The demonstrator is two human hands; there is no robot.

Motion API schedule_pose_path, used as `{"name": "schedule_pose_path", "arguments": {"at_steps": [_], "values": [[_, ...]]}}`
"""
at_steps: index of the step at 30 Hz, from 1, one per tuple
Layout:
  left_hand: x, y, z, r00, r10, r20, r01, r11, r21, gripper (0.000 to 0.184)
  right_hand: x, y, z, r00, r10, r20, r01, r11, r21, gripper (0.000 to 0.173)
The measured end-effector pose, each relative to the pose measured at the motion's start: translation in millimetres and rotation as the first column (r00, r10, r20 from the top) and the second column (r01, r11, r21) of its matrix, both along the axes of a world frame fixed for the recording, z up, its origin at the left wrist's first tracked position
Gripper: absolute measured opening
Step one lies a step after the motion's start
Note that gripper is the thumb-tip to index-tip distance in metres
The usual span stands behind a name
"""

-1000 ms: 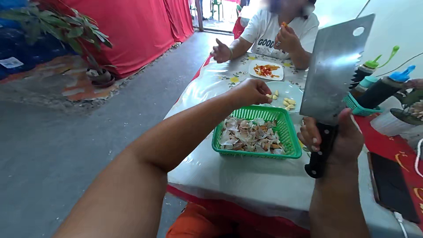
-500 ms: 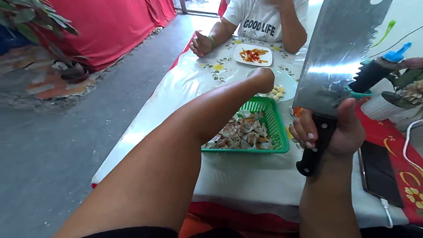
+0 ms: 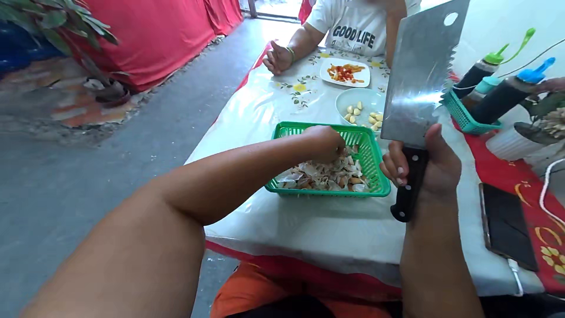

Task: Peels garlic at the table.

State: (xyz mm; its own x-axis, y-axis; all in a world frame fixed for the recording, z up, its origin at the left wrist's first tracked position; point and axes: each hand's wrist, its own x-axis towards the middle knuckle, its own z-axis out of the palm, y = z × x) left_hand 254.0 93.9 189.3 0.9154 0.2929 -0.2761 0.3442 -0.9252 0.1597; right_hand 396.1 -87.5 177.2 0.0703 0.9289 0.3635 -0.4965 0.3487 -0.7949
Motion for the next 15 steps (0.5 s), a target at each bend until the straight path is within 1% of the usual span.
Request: {"name": "schedule_pose_path", "arguments": {"at_steps": [4, 7, 9, 11, 15], "values": [[8.0, -1.8, 1.3, 0.998, 0.055, 0.020, -0.055, 0.998, 0.038, 0.026, -1.6, -1.5, 0.5, 0.999, -0.051, 0.008, 0.051, 0.998, -0.039, 0.045], [14.0, -2.0, 5.6, 0.995, 0.077, 0.055, -0.082, 0.993, 0.089, 0.022, -1.8, -1.3, 0.1, 0.997, -0.070, -0.016, 0.069, 0.997, -0.042, 0.044], [18.9, -1.3, 2.7, 0.998, 0.057, 0.006, -0.057, 0.990, 0.133, 0.025, -1.6, -1.9, 0.3, 0.997, -0.066, -0.027, 0.064, 0.997, -0.043, 0.043], [23.3, 0.0, -2.0, 0.999, 0.030, -0.036, -0.023, 0.985, 0.172, 0.025, -1.2, -1.8, 0.2, 0.998, -0.065, -0.025, 0.064, 0.997, -0.044, 0.043], [25.4, 3.6, -4.2, 1.000, -0.011, -0.012, 0.013, 0.985, 0.174, 0.026, -3.4, -2.8, 0.1, 0.996, -0.093, -0.013, 0.092, 0.994, -0.052, 0.040]]}}
